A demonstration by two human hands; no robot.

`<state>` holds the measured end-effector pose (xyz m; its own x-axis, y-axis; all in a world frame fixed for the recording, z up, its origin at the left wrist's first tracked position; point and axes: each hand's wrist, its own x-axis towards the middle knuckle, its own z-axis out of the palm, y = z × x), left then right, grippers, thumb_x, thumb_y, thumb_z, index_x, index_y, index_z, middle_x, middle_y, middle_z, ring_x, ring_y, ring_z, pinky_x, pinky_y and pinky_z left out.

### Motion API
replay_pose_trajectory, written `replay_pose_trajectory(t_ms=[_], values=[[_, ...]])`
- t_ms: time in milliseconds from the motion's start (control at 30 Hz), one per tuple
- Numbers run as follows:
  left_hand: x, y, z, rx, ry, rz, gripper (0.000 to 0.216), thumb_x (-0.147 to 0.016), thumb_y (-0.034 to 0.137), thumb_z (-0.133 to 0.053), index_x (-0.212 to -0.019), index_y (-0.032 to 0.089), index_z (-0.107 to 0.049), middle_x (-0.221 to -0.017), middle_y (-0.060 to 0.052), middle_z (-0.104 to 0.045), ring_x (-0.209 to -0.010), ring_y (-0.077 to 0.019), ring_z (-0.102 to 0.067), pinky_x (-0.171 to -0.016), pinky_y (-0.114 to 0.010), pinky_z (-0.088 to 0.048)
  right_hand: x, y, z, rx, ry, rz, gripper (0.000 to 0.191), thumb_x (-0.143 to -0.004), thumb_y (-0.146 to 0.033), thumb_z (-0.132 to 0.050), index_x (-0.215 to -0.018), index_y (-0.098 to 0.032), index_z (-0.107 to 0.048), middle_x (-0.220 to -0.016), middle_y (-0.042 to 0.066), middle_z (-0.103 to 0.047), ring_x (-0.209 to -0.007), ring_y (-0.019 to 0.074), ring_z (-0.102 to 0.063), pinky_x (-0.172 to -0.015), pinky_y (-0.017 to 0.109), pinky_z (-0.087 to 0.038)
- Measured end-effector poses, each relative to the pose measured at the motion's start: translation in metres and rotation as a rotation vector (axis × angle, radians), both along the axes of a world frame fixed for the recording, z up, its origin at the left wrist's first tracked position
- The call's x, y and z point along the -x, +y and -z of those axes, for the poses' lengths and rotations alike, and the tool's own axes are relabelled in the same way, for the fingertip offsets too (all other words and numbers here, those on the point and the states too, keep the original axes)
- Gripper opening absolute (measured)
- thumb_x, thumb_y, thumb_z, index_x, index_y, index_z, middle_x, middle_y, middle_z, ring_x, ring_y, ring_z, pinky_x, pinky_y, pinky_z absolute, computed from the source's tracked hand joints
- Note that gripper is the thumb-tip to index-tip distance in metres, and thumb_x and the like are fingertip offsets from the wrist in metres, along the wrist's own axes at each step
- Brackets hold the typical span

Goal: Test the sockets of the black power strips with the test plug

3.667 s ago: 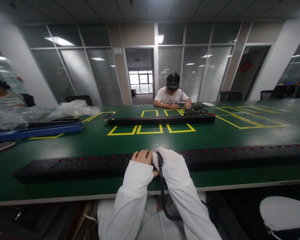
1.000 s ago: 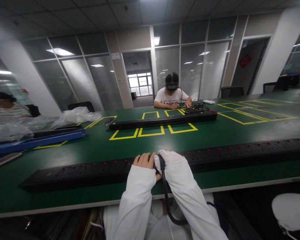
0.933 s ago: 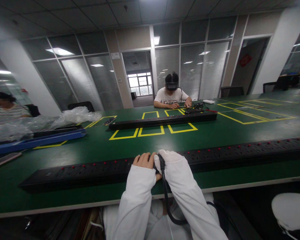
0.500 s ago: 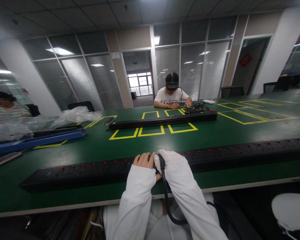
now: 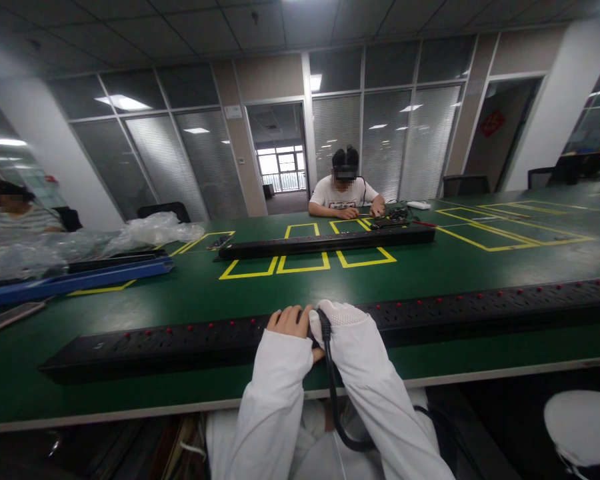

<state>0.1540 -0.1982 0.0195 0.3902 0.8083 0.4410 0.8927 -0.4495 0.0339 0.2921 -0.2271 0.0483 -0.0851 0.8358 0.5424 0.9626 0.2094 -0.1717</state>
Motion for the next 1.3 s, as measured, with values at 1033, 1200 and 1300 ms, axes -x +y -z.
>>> replay_pose_trajectory(t_ms=[1033, 1200, 1300], values=[[0.0009, 0.0003, 0.0024, -0.031, -0.021, 0.011, 0.067, -0.061, 0.04, -0.062, -0.123, 0.017, -0.05, -0.118, -0.013, -0.057, -0.108, -0.0288, -0.051, -0.095, -0.044, -0.033, 0.0001, 0.0, 0.0004, -0.038, -0.005, 0.006, 0.037, -0.092, -0.04, -0.026, -0.086, -0.024, -0.058, -0.075, 0.001, -0.061, -0.067, 0.0097, -0.048, -0.061, 0.028, -0.017], [0.001, 0.0007, 0.0028, -0.034, -0.023, 0.013, 0.066, -0.062, 0.04, -0.061, -0.123, 0.018, -0.05, -0.118, -0.013, -0.057, -0.109, -0.0286, -0.05, -0.095, -0.044, -0.033, 0.0009, -0.0009, 0.0007, -0.035, -0.006, 0.008, 0.038, -0.092, -0.041, -0.025, -0.086, -0.024, -0.058, -0.075, 0.001, -0.061, -0.066, 0.0095, -0.048, -0.061, 0.028, -0.017], [0.0011, 0.0002, 0.0029, -0.032, -0.021, 0.013, 0.066, -0.062, 0.04, -0.061, -0.123, 0.018, -0.05, -0.118, -0.013, -0.057, -0.108, -0.0284, -0.051, -0.095, -0.044, -0.033, 0.0009, -0.0012, -0.0002, -0.031, -0.008, 0.01, 0.039, -0.092, -0.04, -0.025, -0.086, -0.022, -0.058, -0.075, 0.002, -0.061, -0.066, 0.0091, -0.048, -0.061, 0.028, -0.017]])
